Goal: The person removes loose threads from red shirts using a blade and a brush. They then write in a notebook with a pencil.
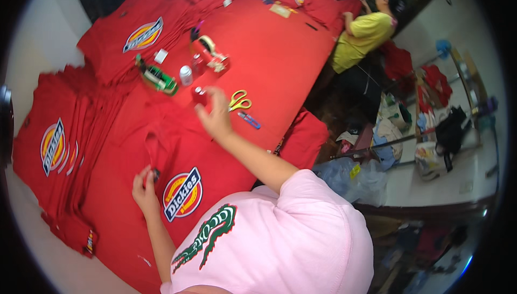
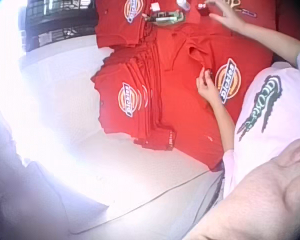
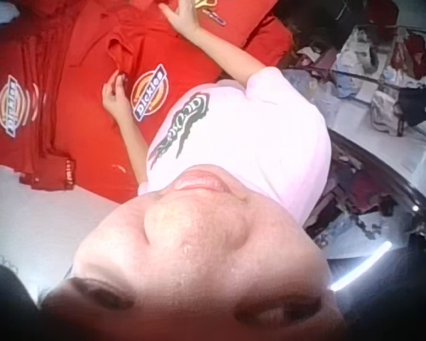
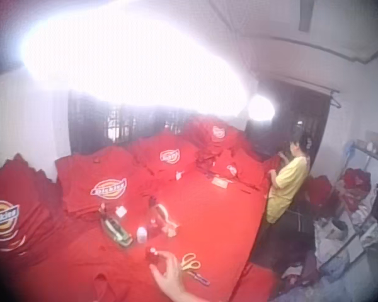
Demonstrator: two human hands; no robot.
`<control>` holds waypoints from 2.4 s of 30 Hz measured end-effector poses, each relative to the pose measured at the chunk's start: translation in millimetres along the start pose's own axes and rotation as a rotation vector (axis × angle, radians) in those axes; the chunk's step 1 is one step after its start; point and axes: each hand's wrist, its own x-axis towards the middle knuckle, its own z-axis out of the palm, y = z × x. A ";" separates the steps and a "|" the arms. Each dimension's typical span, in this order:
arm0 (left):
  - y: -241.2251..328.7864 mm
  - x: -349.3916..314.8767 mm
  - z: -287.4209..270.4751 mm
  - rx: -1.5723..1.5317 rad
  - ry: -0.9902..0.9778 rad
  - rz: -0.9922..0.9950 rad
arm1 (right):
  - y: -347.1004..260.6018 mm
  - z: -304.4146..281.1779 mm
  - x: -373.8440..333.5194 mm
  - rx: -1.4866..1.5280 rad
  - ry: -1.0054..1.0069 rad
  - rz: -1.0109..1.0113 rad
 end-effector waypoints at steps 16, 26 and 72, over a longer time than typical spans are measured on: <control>46.4 -101.6 -31.5 -0.451 -0.231 -0.350 | -118.0 -14.7 -119.3 0.827 -1.096 -0.075; 89.4 -102.8 -49.1 -0.352 -0.298 -0.293 | -112.0 -65.5 -82.8 0.710 -0.705 -0.381; 91.2 -140.5 85.6 -0.919 -0.049 -0.639 | -137.5 -137.0 -145.3 0.027 -0.371 -0.784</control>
